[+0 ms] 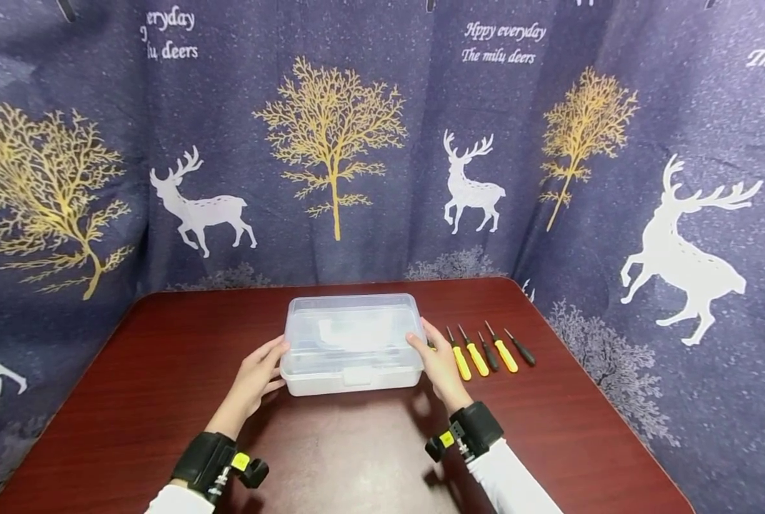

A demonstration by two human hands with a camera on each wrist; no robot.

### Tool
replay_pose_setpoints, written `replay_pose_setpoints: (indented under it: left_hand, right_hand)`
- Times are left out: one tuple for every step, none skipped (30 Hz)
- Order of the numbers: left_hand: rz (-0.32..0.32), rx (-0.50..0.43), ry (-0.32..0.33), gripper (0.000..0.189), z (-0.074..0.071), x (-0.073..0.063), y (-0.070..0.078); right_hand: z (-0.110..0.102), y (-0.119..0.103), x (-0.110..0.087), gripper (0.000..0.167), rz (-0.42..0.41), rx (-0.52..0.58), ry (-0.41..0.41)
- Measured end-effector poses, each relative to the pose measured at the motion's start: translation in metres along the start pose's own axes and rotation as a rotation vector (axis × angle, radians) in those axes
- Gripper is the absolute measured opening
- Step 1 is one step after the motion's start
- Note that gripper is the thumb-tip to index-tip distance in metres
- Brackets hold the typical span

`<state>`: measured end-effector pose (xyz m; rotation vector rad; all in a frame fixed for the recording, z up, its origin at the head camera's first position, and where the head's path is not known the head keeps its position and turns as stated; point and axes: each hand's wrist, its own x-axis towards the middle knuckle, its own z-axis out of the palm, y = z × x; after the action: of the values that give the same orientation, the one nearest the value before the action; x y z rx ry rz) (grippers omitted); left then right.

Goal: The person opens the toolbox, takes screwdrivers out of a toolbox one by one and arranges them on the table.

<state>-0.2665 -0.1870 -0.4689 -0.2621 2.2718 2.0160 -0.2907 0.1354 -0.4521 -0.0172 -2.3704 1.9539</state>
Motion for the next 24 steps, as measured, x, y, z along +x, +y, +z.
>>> replay_pose_setpoints:
  left_hand:
    - [0.001,-0.001,0.013,0.064,0.001,0.003,0.000]
    - [0.004,-0.002,0.026,0.063,0.002,0.005,0.001]
    - [0.009,-0.004,0.039,0.062,0.003,0.008,0.001]
    - [0.013,-0.007,0.052,0.061,0.004,0.011,0.001]
    - [0.017,-0.012,0.064,0.060,0.004,0.014,0.002]
    - [0.021,-0.015,0.076,0.059,0.005,0.017,0.002]
    - [0.023,-0.018,0.087,0.058,0.006,0.020,0.003]
    - [0.026,-0.021,0.096,0.057,0.007,0.023,0.003]
    - [0.028,-0.024,0.101,0.057,0.008,0.025,0.004]
    - [0.030,-0.025,0.103,0.057,0.008,0.028,0.004]
    - [0.032,-0.022,0.104,0.057,0.008,0.031,0.004]
    - [0.034,-0.019,0.104,0.058,0.008,0.033,0.004]
    - [0.036,-0.018,0.106,0.059,0.008,0.036,0.005]
    - [0.038,-0.015,0.107,0.059,0.008,0.038,0.005]
    - [0.039,-0.015,0.108,0.060,0.008,0.040,0.006]
    - [0.043,-0.015,0.108,0.061,0.008,0.043,0.006]
    - [0.039,-0.020,0.110,0.060,0.008,0.045,0.007]
    - [0.037,-0.028,0.109,0.060,0.008,0.048,0.008]
    - [0.035,-0.034,0.109,0.060,0.007,0.051,0.008]
    - [0.034,-0.040,0.105,0.060,0.007,0.053,0.009]
    - [0.034,-0.047,0.103,0.060,0.008,0.056,0.010]
    - [0.038,-0.049,0.097,0.060,0.007,0.058,0.010]
    - [0.035,-0.052,0.097,0.059,0.007,0.061,0.011]
    - [0.036,-0.054,0.094,0.058,0.006,0.063,0.012]
  right_hand:
    - [0.001,0.000,0.003,0.064,-0.003,0.014,-0.002]
    - [0.001,0.000,0.006,0.065,-0.008,0.024,-0.003]
    - [0.002,0.001,0.009,0.066,-0.013,0.035,-0.007]
    - [0.002,0.001,0.012,0.066,-0.019,0.041,-0.008]
    - [0.003,0.002,0.015,0.066,-0.017,0.050,-0.008]
    - [0.004,0.002,0.018,0.066,-0.018,0.054,-0.005]
    - [0.005,0.002,0.021,0.067,-0.020,0.058,-0.004]
    - [0.005,0.003,0.024,0.066,-0.020,0.059,-0.001]
    - [0.006,0.003,0.026,0.066,-0.021,0.065,0.004]
    - [0.006,0.003,0.028,0.066,-0.022,0.065,0.007]
    - [0.007,0.003,0.031,0.066,-0.018,0.072,0.011]
    - [0.008,0.002,0.034,0.066,-0.019,0.074,0.013]
    - [0.009,0.003,0.037,0.065,-0.017,0.078,0.013]
    - [0.010,0.002,0.040,0.065,-0.019,0.081,0.010]
    - [0.011,0.002,0.042,0.065,-0.016,0.083,0.008]
    - [0.012,0.002,0.045,0.064,-0.012,0.080,0.005]
    - [0.013,0.003,0.048,0.064,-0.011,0.085,0.004]
    - [0.014,0.003,0.051,0.063,-0.012,0.087,0.006]
    - [0.015,0.003,0.054,0.063,-0.013,0.088,0.011]
    - [0.016,0.003,0.057,0.063,-0.016,0.091,0.015]
    - [0.018,0.003,0.061,0.063,-0.015,0.093,0.022]
    - [0.019,0.003,0.064,0.063,-0.017,0.095,0.028]
    - [0.020,0.004,0.067,0.063,-0.019,0.097,0.030]
    - [0.022,0.004,0.070,0.063,-0.014,0.097,0.034]
